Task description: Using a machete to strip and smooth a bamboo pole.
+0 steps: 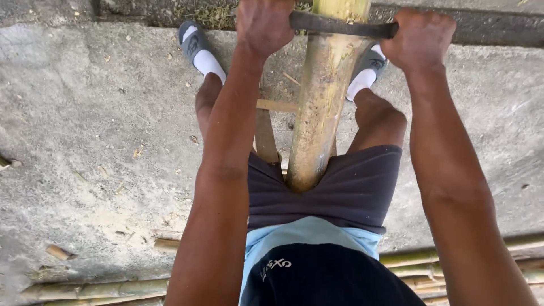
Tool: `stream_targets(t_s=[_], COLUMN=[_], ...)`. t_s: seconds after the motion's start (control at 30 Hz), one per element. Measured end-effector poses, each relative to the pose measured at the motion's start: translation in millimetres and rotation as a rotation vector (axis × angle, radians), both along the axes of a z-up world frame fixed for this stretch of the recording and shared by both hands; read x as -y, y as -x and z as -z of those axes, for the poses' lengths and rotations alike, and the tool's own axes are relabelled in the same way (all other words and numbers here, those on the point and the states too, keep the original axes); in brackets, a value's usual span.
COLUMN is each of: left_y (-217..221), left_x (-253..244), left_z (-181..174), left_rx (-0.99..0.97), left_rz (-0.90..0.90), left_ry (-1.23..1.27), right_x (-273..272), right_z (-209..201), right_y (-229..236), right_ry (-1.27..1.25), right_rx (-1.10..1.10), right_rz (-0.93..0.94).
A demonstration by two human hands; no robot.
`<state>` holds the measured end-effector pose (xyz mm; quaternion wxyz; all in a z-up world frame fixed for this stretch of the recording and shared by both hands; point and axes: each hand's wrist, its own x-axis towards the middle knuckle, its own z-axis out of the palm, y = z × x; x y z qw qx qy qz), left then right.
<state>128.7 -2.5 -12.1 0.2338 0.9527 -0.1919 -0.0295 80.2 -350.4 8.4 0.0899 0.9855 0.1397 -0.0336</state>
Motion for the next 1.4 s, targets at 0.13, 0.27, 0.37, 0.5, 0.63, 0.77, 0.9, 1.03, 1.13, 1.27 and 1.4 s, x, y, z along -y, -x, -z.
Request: stream_targets(t_s=[0.13, 0.27, 0.37, 0.5, 0.63, 0.77, 0.9, 1.03, 1.13, 1.27, 1.4], left_y=[21, 89, 130, 127, 60, 6, 7, 70, 116, 137, 86], left_x=[-5, -9, -11, -8, 3, 14, 15, 8, 3, -4, -5], left_z=[4, -7, -22, -19, -14, -32, -26, -26, -33, -28, -17], left_rx=[0.378, 0.185, 0.078, 0.106, 0.14, 0.381, 0.443, 0.154, 0.067, 0.005, -0.103], left_rz=[-0.026, -0.019, -0.001, 0.048, 0.087, 0.041, 0.06, 0.089, 0.065, 0.04, 0.025], left_ry=[-0.052, -0.067, -0.067, -0.111, -0.152, -0.079, -0.103, -0.218, -0.201, -0.149, -0.154], right_x=[-12, -7, -23, -18, -2, 11, -6, 2, -8, -14, -7], right_z=[-11, 3, -19, -9, 11, 27, -12, 5, -9, -22, -11], right_y=[19, 78, 121, 132, 73, 23, 19, 78, 115, 122, 73], right_ry=[-0.12, -0.182, -0.192, -0.387, -0.257, -0.314, -0.367, -0.269, -0.212, -0.198, -0.145], right_rx=[0.088, 0.05, -0.046, -0.045, 0.089, 0.189, 0.266, 0.049, -0.054, -0.097, -0.109], right_rz=[-0.036, -0.042, -0.004, 0.014, -0.014, -0.016, -0.062, 0.006, 0.018, -0.011, -0.03])
